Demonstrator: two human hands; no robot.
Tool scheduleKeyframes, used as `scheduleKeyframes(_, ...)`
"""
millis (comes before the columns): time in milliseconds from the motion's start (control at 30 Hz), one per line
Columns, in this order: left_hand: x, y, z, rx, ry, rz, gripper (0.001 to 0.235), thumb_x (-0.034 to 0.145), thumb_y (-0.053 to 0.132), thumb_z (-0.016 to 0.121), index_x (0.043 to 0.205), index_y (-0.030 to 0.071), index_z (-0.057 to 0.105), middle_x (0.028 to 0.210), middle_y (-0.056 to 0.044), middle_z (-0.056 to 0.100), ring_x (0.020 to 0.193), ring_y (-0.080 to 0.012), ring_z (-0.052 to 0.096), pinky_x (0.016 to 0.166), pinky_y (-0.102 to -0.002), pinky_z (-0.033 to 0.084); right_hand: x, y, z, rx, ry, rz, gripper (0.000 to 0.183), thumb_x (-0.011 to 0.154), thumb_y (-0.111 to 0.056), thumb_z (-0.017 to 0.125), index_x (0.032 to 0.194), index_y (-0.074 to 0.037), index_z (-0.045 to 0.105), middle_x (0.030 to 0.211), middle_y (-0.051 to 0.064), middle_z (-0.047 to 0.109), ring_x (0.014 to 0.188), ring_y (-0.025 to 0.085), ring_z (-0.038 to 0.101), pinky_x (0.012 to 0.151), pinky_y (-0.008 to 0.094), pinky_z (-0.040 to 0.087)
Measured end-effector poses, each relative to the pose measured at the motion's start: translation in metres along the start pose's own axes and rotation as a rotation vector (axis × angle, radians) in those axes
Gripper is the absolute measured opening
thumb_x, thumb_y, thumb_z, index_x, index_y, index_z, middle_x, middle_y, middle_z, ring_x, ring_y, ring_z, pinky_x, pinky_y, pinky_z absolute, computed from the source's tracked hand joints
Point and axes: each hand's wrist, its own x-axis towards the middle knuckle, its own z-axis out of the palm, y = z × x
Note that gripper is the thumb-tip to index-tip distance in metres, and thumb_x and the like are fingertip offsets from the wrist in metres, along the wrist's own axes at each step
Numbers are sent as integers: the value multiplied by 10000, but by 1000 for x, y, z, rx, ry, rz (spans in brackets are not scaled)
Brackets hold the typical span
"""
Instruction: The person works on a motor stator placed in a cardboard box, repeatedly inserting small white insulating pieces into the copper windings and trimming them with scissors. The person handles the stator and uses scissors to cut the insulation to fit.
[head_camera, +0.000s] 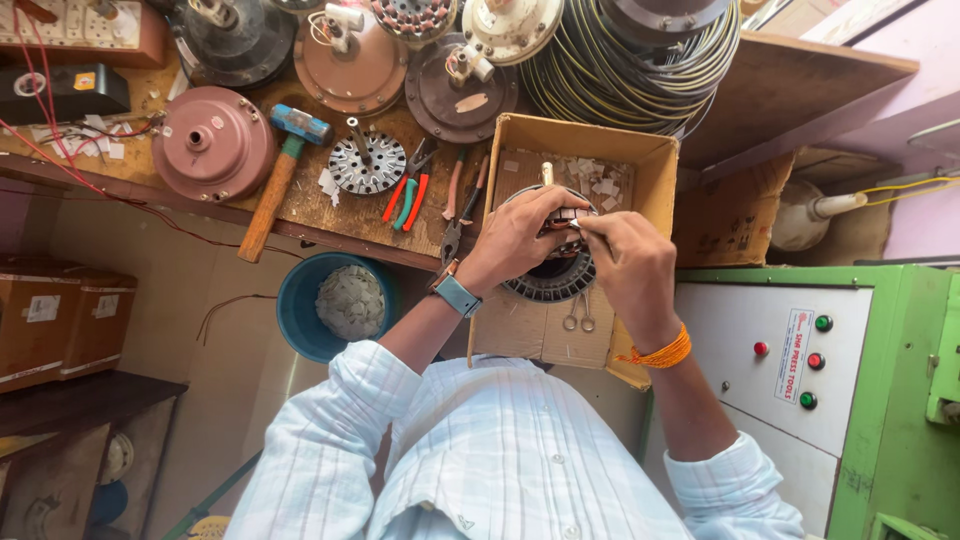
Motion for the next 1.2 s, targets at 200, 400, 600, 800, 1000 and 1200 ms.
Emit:
scheduleKeyframes(200, -4, -8, -5, -132, -109, -69, 450, 875, 270, 755, 1283, 109, 655, 1197, -73, 716, 1156, -253, 668, 1003, -375, 508, -3, -5, 3, 49, 53, 16, 149, 916, 24, 756, 1061, -11, 760, 985, 122, 751, 888, 216, 736, 787, 310, 581)
scheduleKeyframes(400, 8, -30, -7, -316, -270, -165, 480, 974, 323, 646, 1372, 56, 638, 1311, -147, 718, 1224, -240, 678, 1065, -349, 493, 1, 7, -2, 296, -15, 228, 150, 924, -4, 756, 1074, 0, 763, 1006, 84, 782, 874, 117, 748, 789, 250, 602)
scheduleKeyframes(600, 14, -26, -12, -204, -368, -330, 406, 929, 281, 687, 1274, 68, 703, 1128, -140, 779, 1048, -233, 740, 942, -362, 551, 1, 18, -4, 331, -49, 223, 133, 900, -4, 786, 1033, -5, 773, 957, 86, 784, 848, 124, 741, 772, 246, 592)
scheduleKeyframes(800, 18, -11, -17, -84, -342, -252, 358, 908, 252, 727, 1244, 129, 718, 1093, -137, 781, 1011, -297, 755, 879, -386, 571, 1, 13, -3, 171, -1, 17, 153, 865, 16, 804, 1008, -31, 776, 932, 102, 751, 841, 198, 729, 750, 304, 584)
scheduleKeyframes(1000, 14, -8, -21, 6, -336, -182, 358, 932, 306, 682, 1268, 181, 683, 1109, -120, 760, 1010, -350, 708, 839, -440, 553, -4, 1, 0, -80, 6, -107, 152, 876, 11, 789, 1013, -40, 750, 918, 95, 725, 863, 246, 693, 758, 357, 566)
scheduleKeyframes(1200, 11, -16, -19, 32, -326, -178, 356, 946, 348, 664, 1263, 187, 674, 1088, -123, 757, 1014, -353, 706, 833, -451, 554, -8, -7, 9, -206, 46, -154, 178, 892, 22, 764, 1052, -42, 721, 976, 88, 723, 907, 248, 694, 778, 357, 576)
